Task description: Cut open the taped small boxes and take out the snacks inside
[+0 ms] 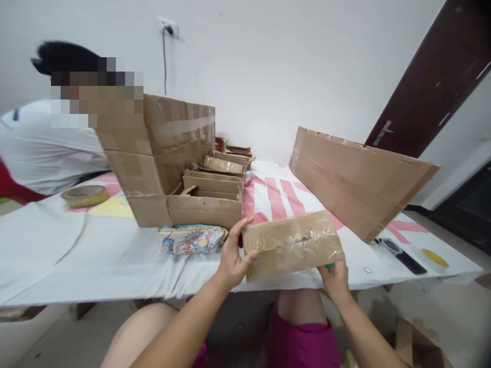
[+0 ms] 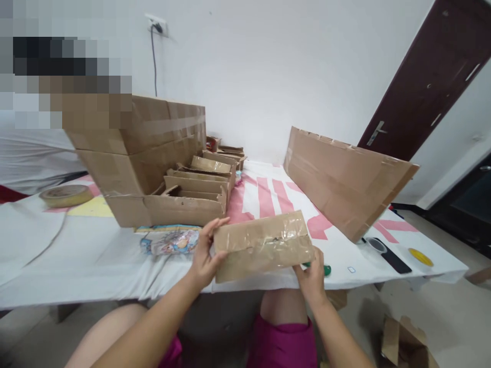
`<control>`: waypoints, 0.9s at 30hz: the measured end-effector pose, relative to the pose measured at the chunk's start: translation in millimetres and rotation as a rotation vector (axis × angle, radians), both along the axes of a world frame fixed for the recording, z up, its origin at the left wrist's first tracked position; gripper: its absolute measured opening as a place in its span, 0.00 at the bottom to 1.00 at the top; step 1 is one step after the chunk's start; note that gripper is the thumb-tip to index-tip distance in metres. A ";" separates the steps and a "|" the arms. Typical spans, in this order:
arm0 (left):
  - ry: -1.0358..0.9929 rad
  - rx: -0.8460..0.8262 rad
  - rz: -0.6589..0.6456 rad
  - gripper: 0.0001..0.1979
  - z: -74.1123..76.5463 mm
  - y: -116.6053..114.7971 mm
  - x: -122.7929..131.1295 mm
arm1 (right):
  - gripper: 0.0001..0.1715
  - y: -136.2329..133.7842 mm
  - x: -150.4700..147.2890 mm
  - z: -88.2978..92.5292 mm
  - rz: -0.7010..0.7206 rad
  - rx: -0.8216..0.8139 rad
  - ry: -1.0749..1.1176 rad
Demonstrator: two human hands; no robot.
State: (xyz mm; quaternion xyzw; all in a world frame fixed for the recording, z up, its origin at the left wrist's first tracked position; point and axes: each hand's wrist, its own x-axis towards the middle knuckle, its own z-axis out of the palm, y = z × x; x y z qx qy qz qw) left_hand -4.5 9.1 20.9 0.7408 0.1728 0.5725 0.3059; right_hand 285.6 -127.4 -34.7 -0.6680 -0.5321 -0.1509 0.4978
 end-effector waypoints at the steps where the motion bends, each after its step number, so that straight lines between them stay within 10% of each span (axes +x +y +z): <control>1: -0.007 -0.057 0.004 0.32 6.8 3.3 -5.3 | 0.24 0.2 -6.9 -1.2 0.010 -0.026 -0.018; 8: 0.115 -0.531 -0.051 0.32 0.3 31.9 -2.9 | 0.16 4.2 -18.1 -25.3 0.069 -0.324 -0.075; 18: 0.077 -0.533 0.046 0.32 -8.9 41.9 7.1 | 0.22 -12.1 53.3 -24.6 -0.364 -0.754 -0.324; 27: -0.160 -0.669 -0.195 0.35 -13.7 45.0 17.0 | 0.27 -9.8 55.6 -0.4 -0.196 -0.540 -0.135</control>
